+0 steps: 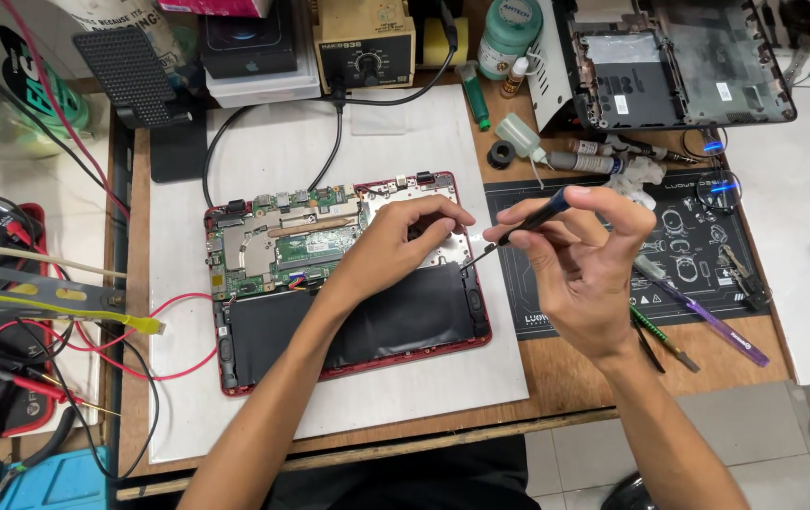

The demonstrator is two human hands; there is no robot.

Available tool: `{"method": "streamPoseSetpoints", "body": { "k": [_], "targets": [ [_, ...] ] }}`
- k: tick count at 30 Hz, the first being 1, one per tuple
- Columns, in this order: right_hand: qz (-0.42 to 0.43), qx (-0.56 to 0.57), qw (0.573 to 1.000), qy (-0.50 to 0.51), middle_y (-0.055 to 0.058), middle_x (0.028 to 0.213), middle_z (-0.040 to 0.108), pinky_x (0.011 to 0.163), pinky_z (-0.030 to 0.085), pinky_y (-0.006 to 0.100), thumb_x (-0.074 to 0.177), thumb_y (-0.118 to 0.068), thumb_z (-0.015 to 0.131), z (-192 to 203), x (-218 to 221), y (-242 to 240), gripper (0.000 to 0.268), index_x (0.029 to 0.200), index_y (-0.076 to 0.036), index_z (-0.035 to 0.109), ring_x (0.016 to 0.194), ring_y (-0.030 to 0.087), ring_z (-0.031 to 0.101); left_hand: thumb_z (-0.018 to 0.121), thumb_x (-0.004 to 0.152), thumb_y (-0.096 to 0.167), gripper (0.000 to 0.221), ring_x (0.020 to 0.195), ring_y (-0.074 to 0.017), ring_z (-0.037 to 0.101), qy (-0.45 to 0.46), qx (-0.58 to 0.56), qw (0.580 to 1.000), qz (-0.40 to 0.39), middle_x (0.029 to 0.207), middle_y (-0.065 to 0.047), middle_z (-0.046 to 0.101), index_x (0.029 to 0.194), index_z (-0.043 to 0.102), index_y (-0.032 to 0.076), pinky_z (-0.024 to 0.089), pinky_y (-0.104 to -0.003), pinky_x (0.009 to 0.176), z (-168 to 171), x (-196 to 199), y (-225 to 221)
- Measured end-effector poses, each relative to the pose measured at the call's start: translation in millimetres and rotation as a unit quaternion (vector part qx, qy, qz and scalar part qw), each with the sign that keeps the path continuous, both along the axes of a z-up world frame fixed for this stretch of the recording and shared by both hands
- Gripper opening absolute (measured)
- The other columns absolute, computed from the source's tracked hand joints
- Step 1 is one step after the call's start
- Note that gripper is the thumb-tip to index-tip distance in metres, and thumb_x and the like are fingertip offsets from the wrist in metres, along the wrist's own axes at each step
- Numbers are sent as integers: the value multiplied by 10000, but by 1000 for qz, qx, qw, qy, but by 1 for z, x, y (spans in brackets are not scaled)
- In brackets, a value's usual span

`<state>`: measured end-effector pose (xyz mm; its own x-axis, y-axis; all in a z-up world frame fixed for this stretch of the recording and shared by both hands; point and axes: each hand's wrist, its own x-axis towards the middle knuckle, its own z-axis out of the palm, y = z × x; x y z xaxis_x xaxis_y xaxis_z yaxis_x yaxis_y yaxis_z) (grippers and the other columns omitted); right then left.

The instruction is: Disassembling a laptop by removing screws, prying off the back cover, and taking out the battery.

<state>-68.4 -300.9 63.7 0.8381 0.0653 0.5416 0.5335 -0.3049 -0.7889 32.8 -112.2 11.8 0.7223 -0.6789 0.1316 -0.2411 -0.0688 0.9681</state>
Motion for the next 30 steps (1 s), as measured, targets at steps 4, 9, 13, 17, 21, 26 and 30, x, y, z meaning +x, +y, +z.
{"method": "streamPoseSetpoints", "body": {
  "k": [4,9,13,17,21,26,30],
  "targets": [
    [6,1,1000,-11,271,1088,594,856,681,412,1048,139,477,0,2,-1,486,1313,-185,229,869,358,731,510,1012,147,232,923,-131,678,-9,25,1000,10,1040,-20,748,1081,728,105,491,-280,830,-1,0,-2],
    [10,-1,1000,-17,270,1077,597,841,684,413,1048,152,468,1,4,-3,489,1313,-181,227,838,364,735,512,1018,159,232,900,-136,691,-8,33,999,3,1048,-21,745,1089,728,111,484,-274,825,2,-1,-2],
    [12,5,1000,-7,257,1074,609,836,670,379,1049,130,491,-2,2,-4,483,1312,-187,239,842,346,749,504,1017,179,246,916,-140,733,0,45,999,-2,1051,-18,748,1099,728,115,488,-265,810,8,-3,-2],
    [13,-8,1000,-16,244,1063,599,873,672,380,1027,163,528,-5,4,-5,536,1333,-176,248,890,334,744,512,1020,200,256,925,-133,675,-23,40,999,-11,1058,-15,743,1121,728,108,484,-279,841,11,-2,-2],
    [-80,-92,986,-114,75,1315,331,883,648,304,889,91,852,-38,7,-20,724,1346,-77,316,1127,207,486,504,1032,186,265,1142,-197,682,-66,3,996,-54,1196,-52,736,1195,693,97,498,-332,1004,17,-1,1],
    [24,0,998,-55,90,1020,551,837,643,259,878,42,826,-1,17,-15,565,1210,-192,432,927,185,691,479,1079,273,343,1158,-158,611,-17,-68,987,-142,1232,-29,667,1297,649,69,475,-309,1033,38,-11,0],
    [86,45,995,-8,91,1007,644,1127,642,428,953,101,689,5,21,-22,385,1180,-122,474,1040,201,707,444,1106,257,420,1264,-148,628,23,-96,983,-155,1300,-77,712,1446,554,35,457,-297,1119,46,-15,-5]
  ]
}}
